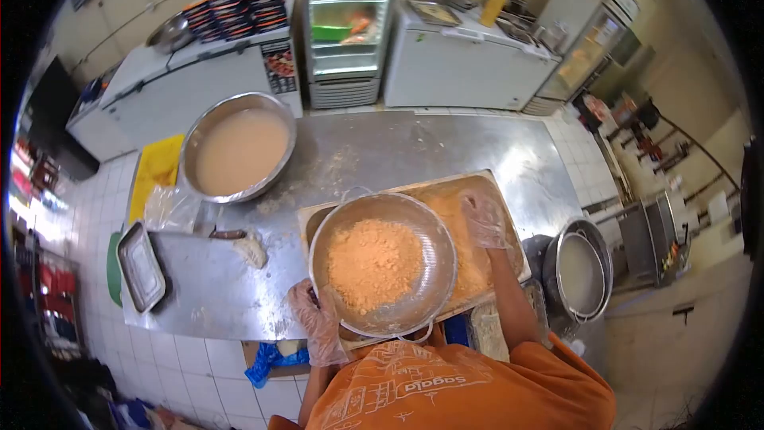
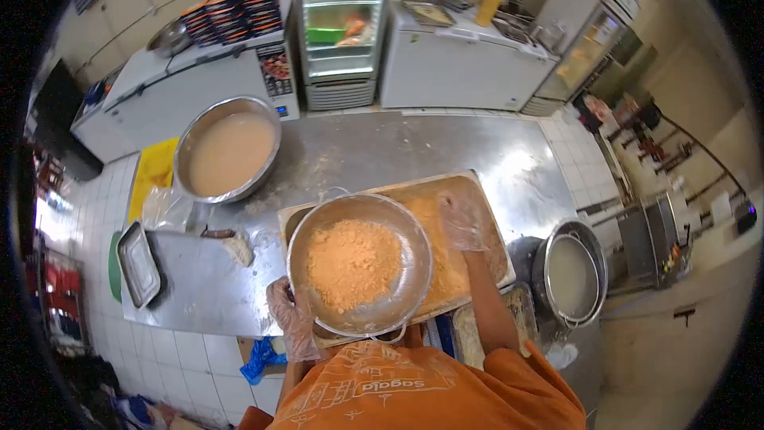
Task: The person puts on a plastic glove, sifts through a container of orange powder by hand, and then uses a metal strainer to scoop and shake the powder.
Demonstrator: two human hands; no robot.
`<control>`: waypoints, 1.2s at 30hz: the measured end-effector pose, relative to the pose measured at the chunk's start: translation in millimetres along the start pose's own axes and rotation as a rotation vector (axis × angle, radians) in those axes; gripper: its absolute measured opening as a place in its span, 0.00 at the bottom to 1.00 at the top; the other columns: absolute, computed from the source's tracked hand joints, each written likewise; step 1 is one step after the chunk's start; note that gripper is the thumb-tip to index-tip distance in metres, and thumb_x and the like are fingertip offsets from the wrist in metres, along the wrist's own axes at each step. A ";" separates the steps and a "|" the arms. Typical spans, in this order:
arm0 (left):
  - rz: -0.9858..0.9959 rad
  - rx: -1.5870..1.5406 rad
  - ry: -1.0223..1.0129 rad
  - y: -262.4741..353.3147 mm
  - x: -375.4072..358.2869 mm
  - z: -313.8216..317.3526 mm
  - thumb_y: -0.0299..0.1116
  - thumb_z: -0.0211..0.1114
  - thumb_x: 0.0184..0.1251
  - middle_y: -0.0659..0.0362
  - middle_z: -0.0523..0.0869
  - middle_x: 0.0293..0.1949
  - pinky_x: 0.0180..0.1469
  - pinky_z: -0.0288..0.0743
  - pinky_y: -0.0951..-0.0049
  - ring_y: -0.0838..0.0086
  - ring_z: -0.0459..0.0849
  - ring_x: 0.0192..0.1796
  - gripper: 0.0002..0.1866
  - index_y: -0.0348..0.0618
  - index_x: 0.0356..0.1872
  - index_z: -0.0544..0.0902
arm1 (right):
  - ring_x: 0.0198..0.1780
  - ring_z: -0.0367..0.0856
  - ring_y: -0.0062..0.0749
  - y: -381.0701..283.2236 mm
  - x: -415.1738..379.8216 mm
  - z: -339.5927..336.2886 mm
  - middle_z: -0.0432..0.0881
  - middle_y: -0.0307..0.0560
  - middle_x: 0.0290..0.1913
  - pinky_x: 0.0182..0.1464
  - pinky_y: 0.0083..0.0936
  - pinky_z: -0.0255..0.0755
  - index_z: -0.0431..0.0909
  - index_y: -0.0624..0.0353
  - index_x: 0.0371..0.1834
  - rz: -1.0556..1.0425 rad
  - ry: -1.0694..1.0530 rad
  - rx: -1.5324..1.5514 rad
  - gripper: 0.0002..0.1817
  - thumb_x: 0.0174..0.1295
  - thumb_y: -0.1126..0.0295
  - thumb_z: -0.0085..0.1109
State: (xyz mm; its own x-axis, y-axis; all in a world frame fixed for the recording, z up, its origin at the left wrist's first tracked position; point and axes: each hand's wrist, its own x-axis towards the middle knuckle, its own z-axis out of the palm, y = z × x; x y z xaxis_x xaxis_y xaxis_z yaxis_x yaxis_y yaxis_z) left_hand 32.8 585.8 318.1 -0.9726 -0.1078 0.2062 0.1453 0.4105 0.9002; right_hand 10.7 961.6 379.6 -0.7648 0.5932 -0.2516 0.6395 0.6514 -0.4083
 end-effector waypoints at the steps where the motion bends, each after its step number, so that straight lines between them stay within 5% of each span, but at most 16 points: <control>1: 0.006 0.000 -0.014 -1.4 0.8 -0.2 0.28 0.62 0.63 0.54 0.71 0.39 0.40 0.68 0.68 0.70 0.71 0.37 0.10 0.37 0.44 0.77 | 0.52 0.80 0.45 25.3 19.0 31.9 0.84 0.53 0.48 0.57 0.37 0.73 0.81 0.57 0.51 -0.098 0.126 -0.138 0.17 0.70 0.59 0.50; 9: -0.020 -0.078 0.034 0.3 1.3 2.1 0.27 0.63 0.62 0.54 0.72 0.39 0.42 0.69 0.68 0.67 0.73 0.39 0.10 0.37 0.44 0.78 | 0.51 0.80 0.43 49.4 25.2 144.9 0.83 0.52 0.48 0.55 0.35 0.73 0.80 0.57 0.52 -0.084 -0.047 -0.357 0.17 0.70 0.59 0.50; 27: -0.069 -0.006 0.059 -4.2 1.5 1.4 0.24 0.61 0.60 0.50 0.74 0.36 0.42 0.71 0.63 0.60 0.75 0.38 0.10 0.37 0.43 0.78 | 0.49 0.81 0.39 61.1 56.6 169.5 0.83 0.49 0.48 0.52 0.32 0.75 0.79 0.57 0.52 -0.201 -0.125 -0.400 0.16 0.70 0.60 0.52; 32: 0.011 0.062 0.031 -4.0 3.7 -1.2 0.24 0.61 0.60 0.51 0.74 0.36 0.42 0.71 0.64 0.60 0.75 0.39 0.10 0.37 0.43 0.78 | 0.48 0.81 0.38 80.4 69.3 170.0 0.83 0.48 0.48 0.52 0.32 0.75 0.79 0.57 0.53 -0.243 -0.158 -0.294 0.15 0.70 0.61 0.52; 36: -0.020 -0.032 0.040 -2.6 3.0 0.9 0.24 0.60 0.60 0.51 0.74 0.38 0.43 0.71 0.63 0.59 0.75 0.40 0.11 0.38 0.44 0.78 | 0.47 0.81 0.37 99.9 84.3 162.0 0.83 0.48 0.48 0.51 0.31 0.76 0.78 0.57 0.53 -0.280 -0.253 0.078 0.15 0.70 0.61 0.52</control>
State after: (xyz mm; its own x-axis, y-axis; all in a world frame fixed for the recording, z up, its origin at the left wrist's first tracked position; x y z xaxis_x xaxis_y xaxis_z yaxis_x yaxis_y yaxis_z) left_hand 29.3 585.2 316.0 -0.9675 -0.1519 0.2021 0.1319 0.3786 0.9161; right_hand -2.5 1000.1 175.4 -0.9102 0.2554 -0.3259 0.4030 0.7276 -0.5552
